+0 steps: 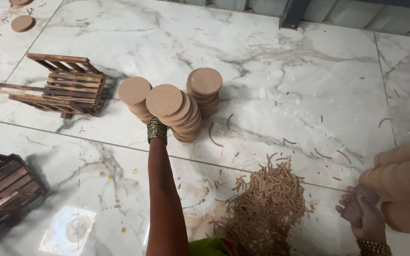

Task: The person sits on the floor and sands round wooden discs one at a time, rubbing the surfaces by hand, then stacks the finished discs into piles on the floor. They repeatedly pick up a disc, sand it, and place it onto a growing stack.

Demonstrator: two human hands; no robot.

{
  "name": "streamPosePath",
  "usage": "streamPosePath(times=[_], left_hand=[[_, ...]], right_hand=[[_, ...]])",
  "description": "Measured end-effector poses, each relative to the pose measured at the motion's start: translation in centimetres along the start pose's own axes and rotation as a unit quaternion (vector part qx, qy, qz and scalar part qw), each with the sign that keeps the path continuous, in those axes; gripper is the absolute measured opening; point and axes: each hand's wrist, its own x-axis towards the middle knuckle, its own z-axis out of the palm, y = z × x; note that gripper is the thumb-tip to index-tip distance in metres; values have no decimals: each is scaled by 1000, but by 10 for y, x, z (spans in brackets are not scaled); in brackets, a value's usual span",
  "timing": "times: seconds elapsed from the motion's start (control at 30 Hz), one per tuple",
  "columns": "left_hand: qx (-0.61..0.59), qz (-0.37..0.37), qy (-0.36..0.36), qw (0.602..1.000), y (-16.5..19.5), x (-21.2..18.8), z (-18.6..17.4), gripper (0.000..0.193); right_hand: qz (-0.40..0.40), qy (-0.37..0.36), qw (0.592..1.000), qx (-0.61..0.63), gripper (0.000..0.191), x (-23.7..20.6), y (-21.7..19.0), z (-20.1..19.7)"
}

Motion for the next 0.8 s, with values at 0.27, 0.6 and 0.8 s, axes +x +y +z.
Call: streamPosePath(times=[0.27,0.6,0.8], left_hand=[[-3,-4,32,999,5,-24,-7,66],[1,-16,82,996,43,-125,-22,65],[5,-48,103,994,69,-225,-51,65]], right_hand=[[12,-21,1000,-8,42,-6,-7,7],[2,-32,999,-21,39,-48,-18,26],[17,-29,999,-28,34,-88,-27,37]])
